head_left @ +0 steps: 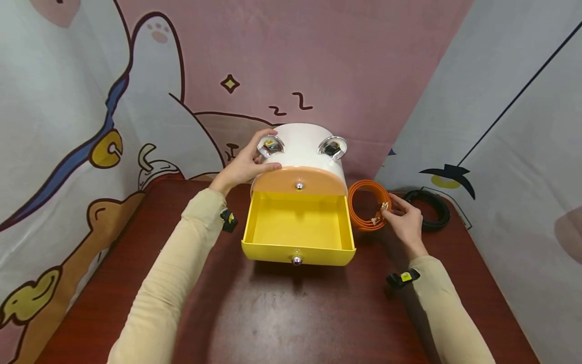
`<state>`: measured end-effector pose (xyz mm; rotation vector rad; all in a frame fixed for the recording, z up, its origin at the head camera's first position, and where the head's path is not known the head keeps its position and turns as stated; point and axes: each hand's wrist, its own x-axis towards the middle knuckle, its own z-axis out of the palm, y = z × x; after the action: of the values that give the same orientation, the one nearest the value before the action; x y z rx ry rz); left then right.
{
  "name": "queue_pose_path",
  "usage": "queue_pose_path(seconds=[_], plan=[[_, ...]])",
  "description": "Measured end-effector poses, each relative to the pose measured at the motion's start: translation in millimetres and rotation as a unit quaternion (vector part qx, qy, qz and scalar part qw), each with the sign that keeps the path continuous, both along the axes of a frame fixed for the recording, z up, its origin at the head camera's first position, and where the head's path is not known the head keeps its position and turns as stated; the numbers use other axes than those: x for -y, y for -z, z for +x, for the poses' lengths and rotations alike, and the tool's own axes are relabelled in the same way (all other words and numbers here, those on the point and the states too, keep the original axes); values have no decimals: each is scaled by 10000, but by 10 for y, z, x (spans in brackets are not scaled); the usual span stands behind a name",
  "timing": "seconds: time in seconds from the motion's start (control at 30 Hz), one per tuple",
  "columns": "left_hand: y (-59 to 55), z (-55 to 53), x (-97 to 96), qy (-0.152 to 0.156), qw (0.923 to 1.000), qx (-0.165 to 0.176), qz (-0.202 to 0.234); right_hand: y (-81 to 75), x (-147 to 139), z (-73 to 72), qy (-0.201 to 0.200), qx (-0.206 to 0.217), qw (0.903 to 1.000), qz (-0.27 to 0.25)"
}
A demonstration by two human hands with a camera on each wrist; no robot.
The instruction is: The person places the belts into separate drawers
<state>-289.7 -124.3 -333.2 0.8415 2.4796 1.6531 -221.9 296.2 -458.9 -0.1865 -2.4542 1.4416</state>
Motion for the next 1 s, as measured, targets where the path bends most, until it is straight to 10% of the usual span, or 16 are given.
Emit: queue_pose_path(seconds=[1.0], plan=[[-3, 0, -2, -15, 10000, -17, -82, -652, -48, 236, -386, -164, 9990, 159]])
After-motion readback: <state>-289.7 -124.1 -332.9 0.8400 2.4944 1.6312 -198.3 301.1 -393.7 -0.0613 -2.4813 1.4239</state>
